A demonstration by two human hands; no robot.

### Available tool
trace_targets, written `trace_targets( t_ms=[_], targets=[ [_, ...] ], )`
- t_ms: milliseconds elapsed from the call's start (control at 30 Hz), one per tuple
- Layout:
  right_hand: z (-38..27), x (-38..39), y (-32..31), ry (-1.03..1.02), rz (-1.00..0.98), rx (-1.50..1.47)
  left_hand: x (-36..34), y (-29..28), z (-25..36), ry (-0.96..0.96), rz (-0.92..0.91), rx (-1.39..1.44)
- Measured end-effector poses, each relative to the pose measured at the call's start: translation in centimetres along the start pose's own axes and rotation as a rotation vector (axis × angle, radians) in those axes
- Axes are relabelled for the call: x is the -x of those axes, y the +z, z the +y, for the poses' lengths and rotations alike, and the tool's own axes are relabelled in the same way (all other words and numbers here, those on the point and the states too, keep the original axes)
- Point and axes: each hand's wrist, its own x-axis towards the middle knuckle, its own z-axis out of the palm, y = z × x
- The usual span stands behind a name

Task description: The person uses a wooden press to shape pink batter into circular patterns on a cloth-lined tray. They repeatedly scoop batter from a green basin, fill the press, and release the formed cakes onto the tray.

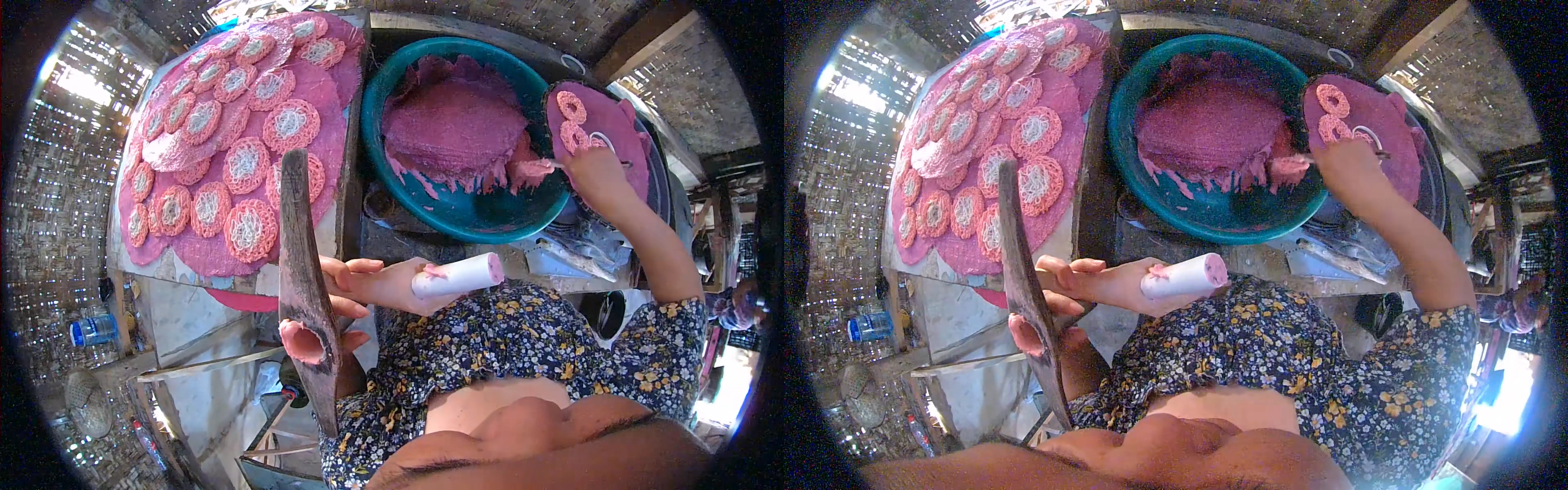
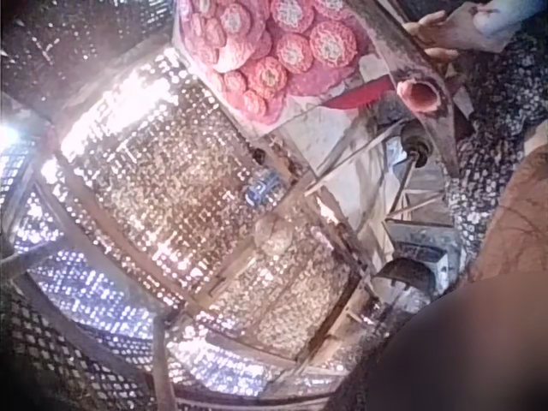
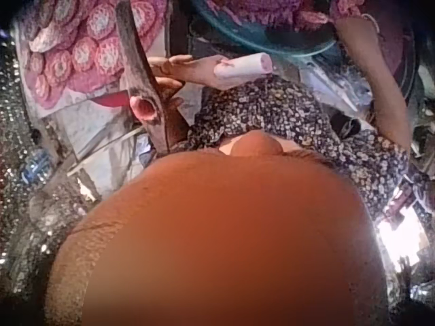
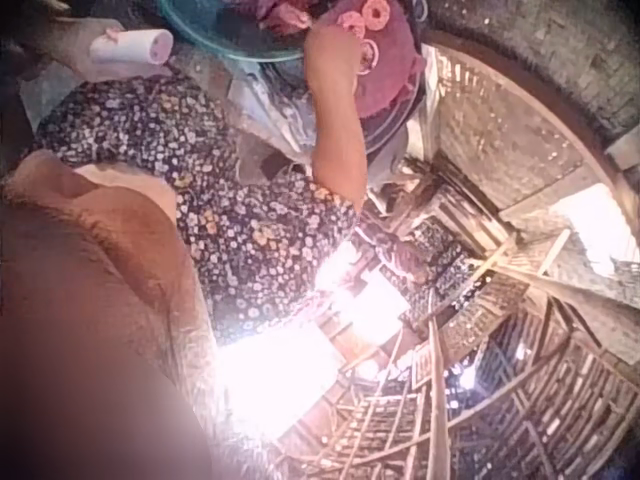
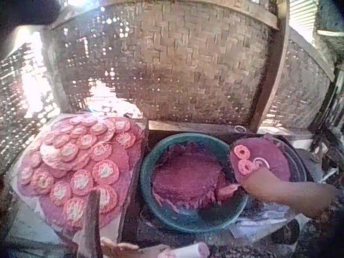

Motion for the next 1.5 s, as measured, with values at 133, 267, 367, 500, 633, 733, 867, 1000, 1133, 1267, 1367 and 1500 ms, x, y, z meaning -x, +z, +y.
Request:
trace_targets(
  t_ms=[133, 267, 367, 500, 633, 733, 867, 1000, 1133, 1267, 1367, 1500],
  targets=[
    [-3.6, -3.1, 1.5, -0.009, 0.046, 0.193, 0.0, 0.8, 0.0, 0.000, 0.083, -0.002],
    [-6.9, -5.2, 3.7, -0.081, -0.129, 0.462, 0.0, 0.6, -0.5, 0.087, 0.072, 0.008],
    [-7.7, -7.0, 8.5, 0.019, -0.214, 0.325, -0.2, 0.7, 0.1, -0.007, 0.081, -0.019],
    [-8.0, -7.7, 9.0, 0.112, -0.472, 0.113, -0.1, 0.4, 0.0, 0.017, 0.019, -0.017],
    [-5.9, -5.3, 8.8, 0.024, -0.261, -0.039, -0.1, 0.2, 0.6, -0.009, -0.032, -0.079],
    [-4.6, -4.2, 7.3, -0.079, -0.201, -0.059, -0.1, -0.1, 0.1, 0.028, -0.038, -0.072],
    [-3.8, -2.9, 4.4, -0.128, -0.265, -0.128, -0.3, 0.5, 0.1, -0.029, 0.056, -0.029],
    [-2.4, -2.5, 0.1, -0.089, -0.401, -0.191, 0.0, 0.4, 0.0, -0.093, 0.107, -0.024],
    [-1.7, -2.1, 0.0, -0.026, -0.203, -0.251, 0.0, -0.2, -0.1, -0.132, 0.080, -0.059],
    [-5.0, -4.6, 6.5, -0.042, -0.021, -0.179, -0.5, -1.0, 0.0, -0.107, 0.034, -0.183],
    [-6.2, -5.3, 8.5, -0.112, -0.015, -0.193, -0.5, -0.4, -0.6, -0.009, 0.068, -0.187],
    [-4.9, -4.3, 7.4, -0.221, -0.088, -0.172, -1.2, 0.4, -0.6, -0.101, 0.175, -0.243]
  ],
)
